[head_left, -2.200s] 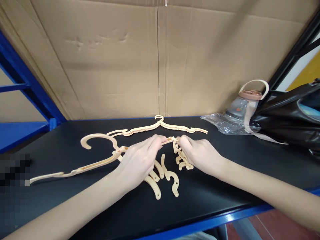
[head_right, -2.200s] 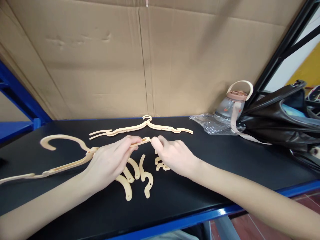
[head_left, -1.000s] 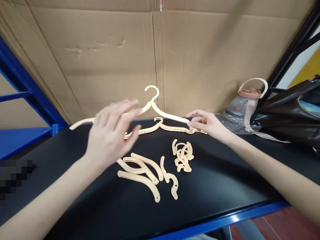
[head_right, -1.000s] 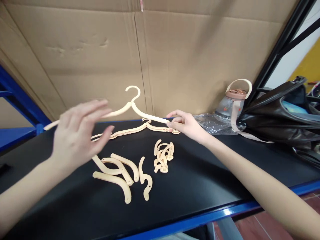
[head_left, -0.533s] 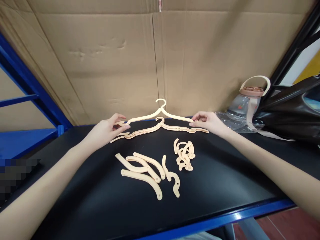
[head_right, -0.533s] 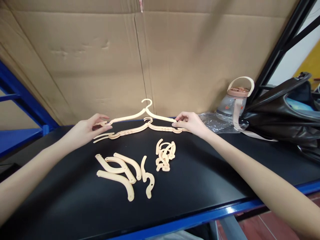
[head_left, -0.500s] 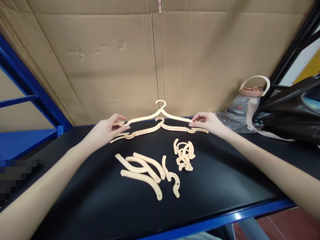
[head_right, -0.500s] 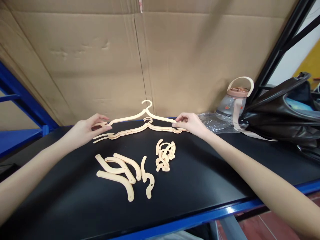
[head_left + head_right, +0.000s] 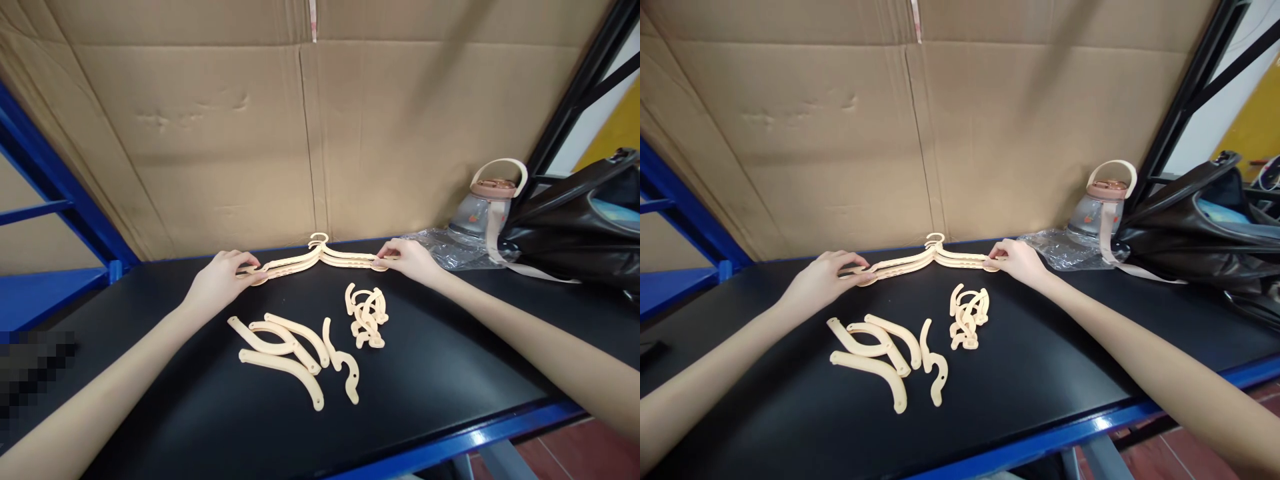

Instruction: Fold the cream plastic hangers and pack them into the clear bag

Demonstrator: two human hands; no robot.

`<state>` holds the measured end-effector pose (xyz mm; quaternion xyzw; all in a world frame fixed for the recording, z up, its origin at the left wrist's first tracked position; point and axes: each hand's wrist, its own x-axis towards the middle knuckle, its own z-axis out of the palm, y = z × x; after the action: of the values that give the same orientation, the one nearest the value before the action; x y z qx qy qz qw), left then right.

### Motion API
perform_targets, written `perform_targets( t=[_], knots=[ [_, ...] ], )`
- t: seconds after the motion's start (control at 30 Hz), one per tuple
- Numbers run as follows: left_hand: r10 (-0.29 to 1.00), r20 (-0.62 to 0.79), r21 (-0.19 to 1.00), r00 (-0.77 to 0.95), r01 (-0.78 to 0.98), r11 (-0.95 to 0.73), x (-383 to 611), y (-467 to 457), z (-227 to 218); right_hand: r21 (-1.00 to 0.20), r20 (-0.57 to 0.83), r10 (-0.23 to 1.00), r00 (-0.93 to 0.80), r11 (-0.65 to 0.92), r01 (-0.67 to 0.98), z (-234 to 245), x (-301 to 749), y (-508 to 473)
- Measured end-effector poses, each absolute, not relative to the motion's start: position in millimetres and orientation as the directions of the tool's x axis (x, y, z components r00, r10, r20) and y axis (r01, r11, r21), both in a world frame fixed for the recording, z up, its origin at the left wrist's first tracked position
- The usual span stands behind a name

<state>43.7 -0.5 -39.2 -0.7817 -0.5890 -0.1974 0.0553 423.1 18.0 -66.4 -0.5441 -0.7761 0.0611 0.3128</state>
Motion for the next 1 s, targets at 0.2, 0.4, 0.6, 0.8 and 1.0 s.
perform_targets(
  t=[0.2, 0.4, 0.6, 0.8, 1.0],
  knots=[
    [0.915, 0.338, 0.064, 0.219, 0.965, -0.254, 42.5, -2.2, -37.1, -0.300, 0.462, 0.843, -0.275, 0.441, 0.846, -71.4, 418.5, 20.7],
    [0.917, 0.333, 0.071, 0.220, 0.964, -0.257, 40.3, -0.8, -38.3, -0.249, 0.471, 0.828, -0.304, 0.455, 0.855, -72.5, 419.1, 21.8],
    [0.922, 0.319, 0.072, 0.221, 0.964, -0.256, 42.1, -1.3, -39.0, -0.242, 0.463, 0.829, -0.315, 0.459, 0.855, -71.7, 420.3, 20.9],
    [0.916, 0.324, 0.059, 0.238, 0.961, -0.271, 41.9, -0.3, -40.2, -0.237, 0.448, 0.831, -0.329, 0.465, 0.853, -69.5, 420.3, 19.8],
    [0.919, 0.313, 0.046, 0.240, 0.963, -0.267, 44.4, -1.7, -38.7, -0.240, 0.443, 0.835, -0.326, 0.461, 0.854, -69.3, 420.9, 20.0]
  ],
)
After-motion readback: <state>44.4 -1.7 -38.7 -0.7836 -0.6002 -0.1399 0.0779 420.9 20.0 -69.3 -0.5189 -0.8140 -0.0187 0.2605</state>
